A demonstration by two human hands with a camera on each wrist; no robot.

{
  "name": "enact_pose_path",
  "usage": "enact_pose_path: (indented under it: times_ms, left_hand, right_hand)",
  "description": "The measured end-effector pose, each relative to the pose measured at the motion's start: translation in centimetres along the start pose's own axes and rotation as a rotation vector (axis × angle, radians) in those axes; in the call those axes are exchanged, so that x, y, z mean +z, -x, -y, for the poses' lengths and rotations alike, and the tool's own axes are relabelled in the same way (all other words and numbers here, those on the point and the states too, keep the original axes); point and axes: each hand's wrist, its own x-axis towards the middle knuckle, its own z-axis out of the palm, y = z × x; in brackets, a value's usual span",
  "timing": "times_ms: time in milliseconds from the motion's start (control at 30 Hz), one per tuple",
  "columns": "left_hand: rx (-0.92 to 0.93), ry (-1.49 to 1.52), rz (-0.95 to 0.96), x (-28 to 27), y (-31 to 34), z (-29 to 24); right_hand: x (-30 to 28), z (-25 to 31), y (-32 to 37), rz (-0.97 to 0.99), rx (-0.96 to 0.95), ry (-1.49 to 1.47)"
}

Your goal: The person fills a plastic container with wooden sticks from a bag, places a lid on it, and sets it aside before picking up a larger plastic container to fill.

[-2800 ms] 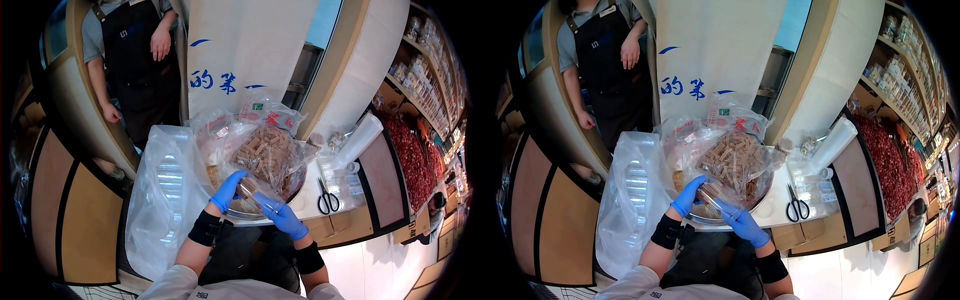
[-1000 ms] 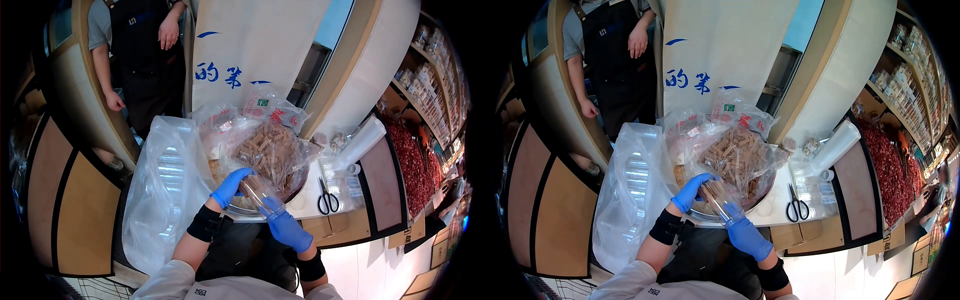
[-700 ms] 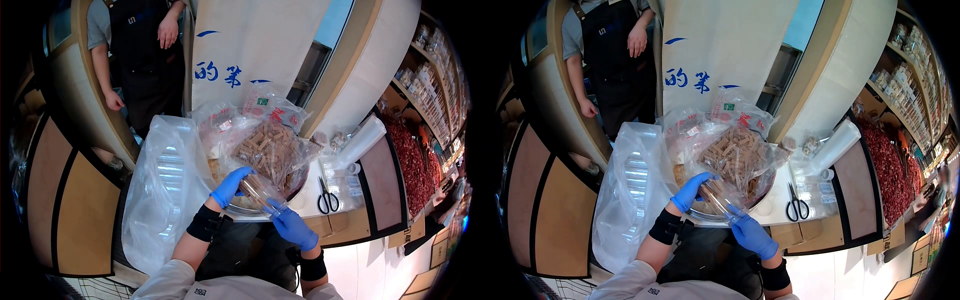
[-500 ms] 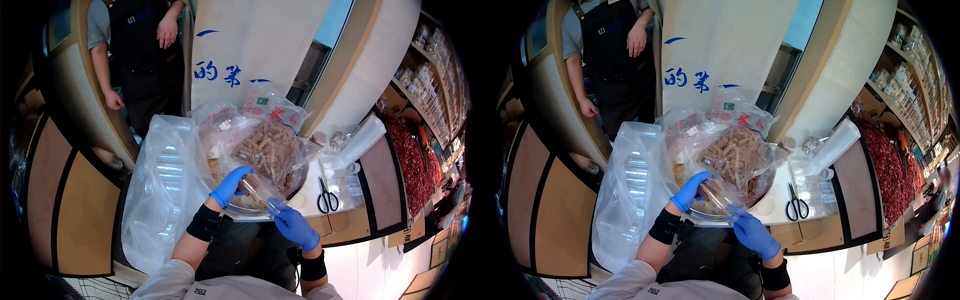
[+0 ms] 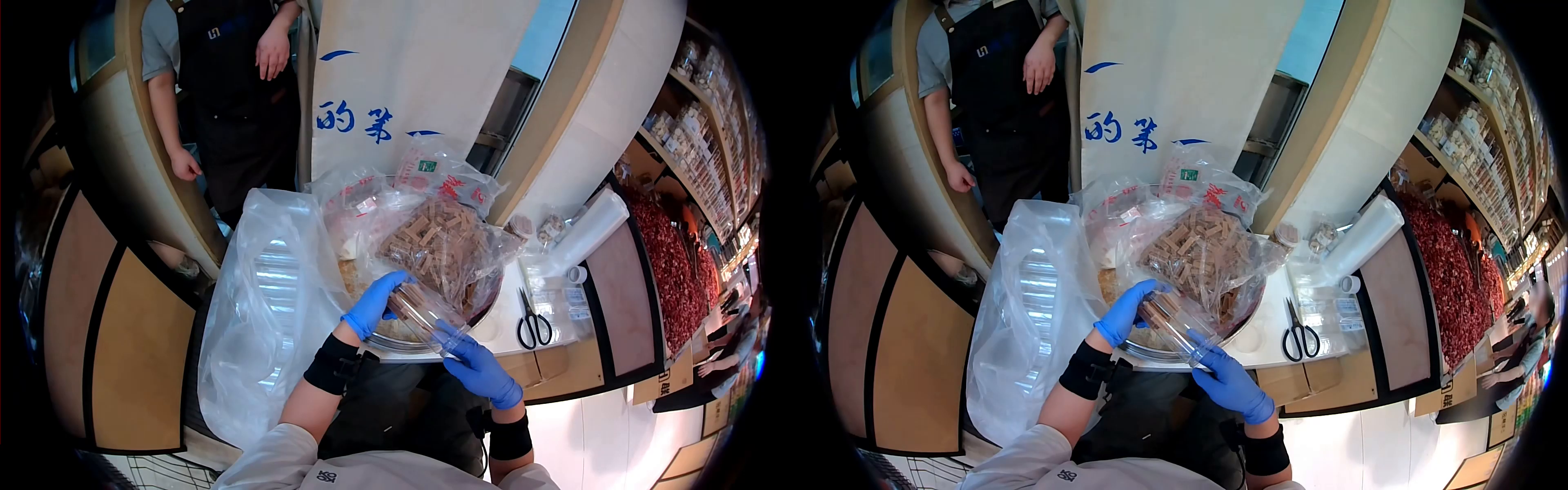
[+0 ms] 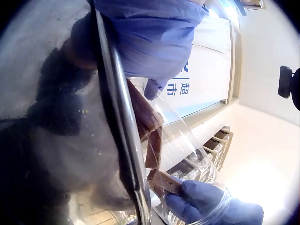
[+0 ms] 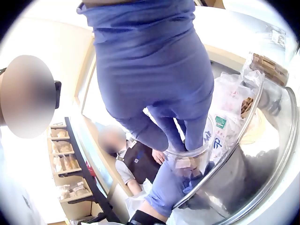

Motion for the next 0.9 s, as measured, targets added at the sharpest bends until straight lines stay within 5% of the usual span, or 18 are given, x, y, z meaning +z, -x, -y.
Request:
enact_pose_path:
  times_ms: [367,700,767,900]
  left_hand:
    - [-0.009,-0.099,0.109,-0.6,-0.4,0.7]
    - [0.006,-0.039,0.103,-0.4,-0.6,0.9]
    - [-0.002,-0.105,0.161,-0.6,-0.5,0.8]
    - [-0.049,-0.130,0.134,-0.6,-0.3,0.4]
  right_hand:
    - [0.2,1.0,-1.0,0.203,0.042,-0.147]
    - [-0.5,0.6,-1.5,0.114,-0.058,-0.069]
    - [-0.3,0.6,-2.1,0.169,-0.016,-0.272]
    - [0.1,-0.7,-2.2,0.211,0.053,-0.056]
